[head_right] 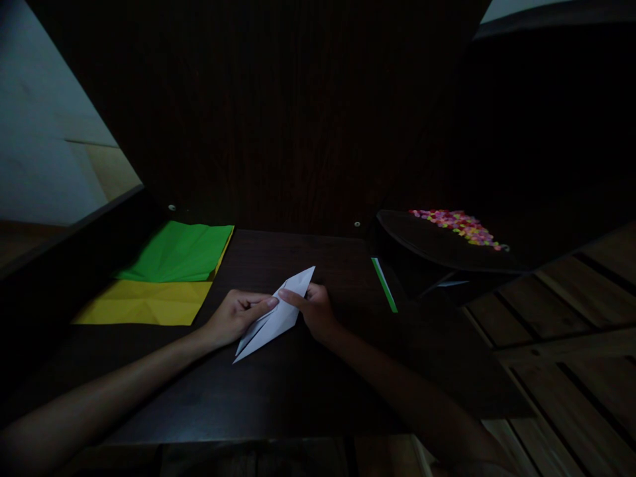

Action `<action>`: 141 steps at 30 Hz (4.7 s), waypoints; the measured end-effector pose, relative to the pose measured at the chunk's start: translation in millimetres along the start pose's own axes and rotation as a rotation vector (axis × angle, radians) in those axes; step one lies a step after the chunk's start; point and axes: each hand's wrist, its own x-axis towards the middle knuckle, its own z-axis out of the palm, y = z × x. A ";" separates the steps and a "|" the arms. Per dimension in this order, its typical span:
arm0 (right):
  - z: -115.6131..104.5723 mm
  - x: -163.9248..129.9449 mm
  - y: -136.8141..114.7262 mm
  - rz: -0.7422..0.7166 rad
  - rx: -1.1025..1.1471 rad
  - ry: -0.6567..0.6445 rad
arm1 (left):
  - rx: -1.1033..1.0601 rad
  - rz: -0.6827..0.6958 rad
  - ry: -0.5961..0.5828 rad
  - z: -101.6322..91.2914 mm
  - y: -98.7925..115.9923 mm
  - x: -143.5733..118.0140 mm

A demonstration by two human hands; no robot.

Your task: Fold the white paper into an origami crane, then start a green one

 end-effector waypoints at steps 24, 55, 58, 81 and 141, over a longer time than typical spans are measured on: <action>6.9 -3.2 4.1 0.038 -0.011 0.105 | -0.096 -0.026 -0.003 1.9 -5.5 0.2; 8.7 -5.7 -3.8 -0.043 0.013 0.036 | -0.079 -0.020 -0.039 7.2 -4.7 -4.8; 7.5 -5.5 -5.8 -0.076 -0.021 0.026 | -0.047 0.005 -0.032 7.3 -4.6 -4.6; -1.1 -1.1 -3.1 -0.125 -0.065 -0.094 | -0.023 0.070 0.112 11.5 -5.9 -4.7; -13.8 14.5 -9.8 -0.073 -0.225 0.027 | -0.331 -0.157 0.118 13.4 -7.4 1.9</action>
